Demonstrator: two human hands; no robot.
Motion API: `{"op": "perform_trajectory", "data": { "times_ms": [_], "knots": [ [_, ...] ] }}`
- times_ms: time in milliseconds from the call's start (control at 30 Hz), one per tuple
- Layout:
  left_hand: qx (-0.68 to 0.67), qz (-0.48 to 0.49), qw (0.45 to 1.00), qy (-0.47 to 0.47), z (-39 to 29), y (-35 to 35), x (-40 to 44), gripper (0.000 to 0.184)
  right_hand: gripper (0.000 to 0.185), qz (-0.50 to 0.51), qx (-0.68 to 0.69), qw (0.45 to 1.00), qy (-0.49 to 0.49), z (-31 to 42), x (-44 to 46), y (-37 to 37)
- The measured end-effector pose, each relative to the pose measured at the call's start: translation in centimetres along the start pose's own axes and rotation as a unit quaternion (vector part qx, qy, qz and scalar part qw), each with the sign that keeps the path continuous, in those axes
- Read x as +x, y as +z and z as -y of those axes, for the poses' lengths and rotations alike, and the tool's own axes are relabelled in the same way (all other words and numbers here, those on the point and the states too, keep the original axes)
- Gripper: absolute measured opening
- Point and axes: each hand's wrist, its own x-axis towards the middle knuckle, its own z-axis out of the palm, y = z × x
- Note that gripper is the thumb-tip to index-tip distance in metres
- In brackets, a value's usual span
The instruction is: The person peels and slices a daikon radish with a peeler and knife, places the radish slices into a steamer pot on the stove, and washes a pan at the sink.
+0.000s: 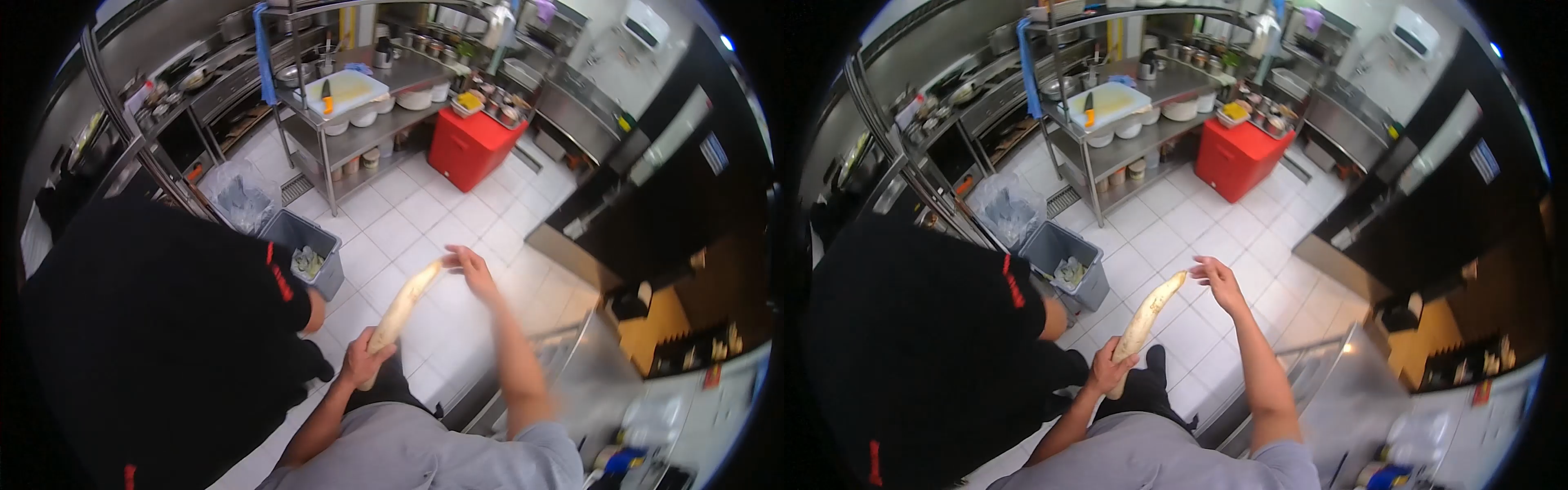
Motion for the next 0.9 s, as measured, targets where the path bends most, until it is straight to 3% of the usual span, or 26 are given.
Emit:
{"op": "perform_trajectory", "data": {
  "times_ms": [67, 100, 133, 200, 233, 333, 467, 600, 667, 733, 800, 867, 900],
  "knots": [
    [-0.003, -0.043, 0.999, -0.002, 0.8, 0.4, 4.9, 0.042, 0.053, -0.14, -0.129, 0.981, 0.024, -10.3, 5.9, -5.3],
    [0.026, -0.072, 0.996, -0.047, 1.0, 0.3, 7.8, 0.042, 0.051, -0.178, -0.368, 0.912, -0.026, -17.5, 7.3, -8.6],
    [0.056, -0.098, 0.989, -0.096, 1.0, 0.6, 9.8, 0.042, 0.053, -0.183, -0.397, 0.899, 0.022, -29.6, 7.0, -13.5],
    [0.056, -0.142, 0.983, -0.103, 1.3, 1.0, 13.5, 0.042, 0.051, -0.004, -0.495, 0.827, 0.269, -32.3, 3.4, -16.4],
    [0.067, -0.184, 0.977, -0.088, 1.6, 0.7, 16.7, 0.041, 0.05, 0.057, -0.495, 0.802, 0.33, -33.2, 3.0, -17.7],
    [0.078, -0.25, 0.961, -0.088, 2.0, 0.3, 23.9, 0.04, 0.048, 0.148, -0.471, 0.765, 0.413, -33.5, 4.2, -21.9],
    [0.081, -0.319, 0.939, -0.103, 2.2, -0.6, 32.5, 0.04, 0.045, 0.196, -0.48, 0.747, 0.416, -33.3, 16.0, -26.5],
    [0.119, -0.373, 0.915, -0.096, 3.9, -0.9, 40.2, 0.044, 0.042, 0.259, -0.55, 0.726, 0.321, -35.8, 35.1, -29.7],
    [0.113, -0.422, 0.895, -0.092, 4.8, -0.8, 43.8, 0.045, 0.041, 0.271, -0.615, 0.71, 0.209, -36.6, 46.9, -29.8],
    [0.237, -0.486, 0.84, -0.047, 4.2, -0.5, 46.6, 0.046, 0.04, 0.224, -0.648, 0.727, 0.043, -34.3, 60.2, -26.6],
    [0.28, -0.485, 0.823, -0.097, 2.6, -1.3, 48.5, 0.048, 0.029, 0.149, -0.572, 0.79, -0.162, -24.3, 71.7, -18.0],
    [0.316, -0.491, 0.8, -0.136, 1.4, -3.0, 51.2, 0.05, 0.02, 0.157, -0.432, 0.837, -0.297, -12.6, 80.6, -6.7],
    [0.371, -0.49, 0.779, -0.128, 1.1, -4.1, 52.3, 0.051, 0.023, 0.181, -0.406, 0.848, -0.287, -7.8, 83.0, -1.8]
  ]
}}
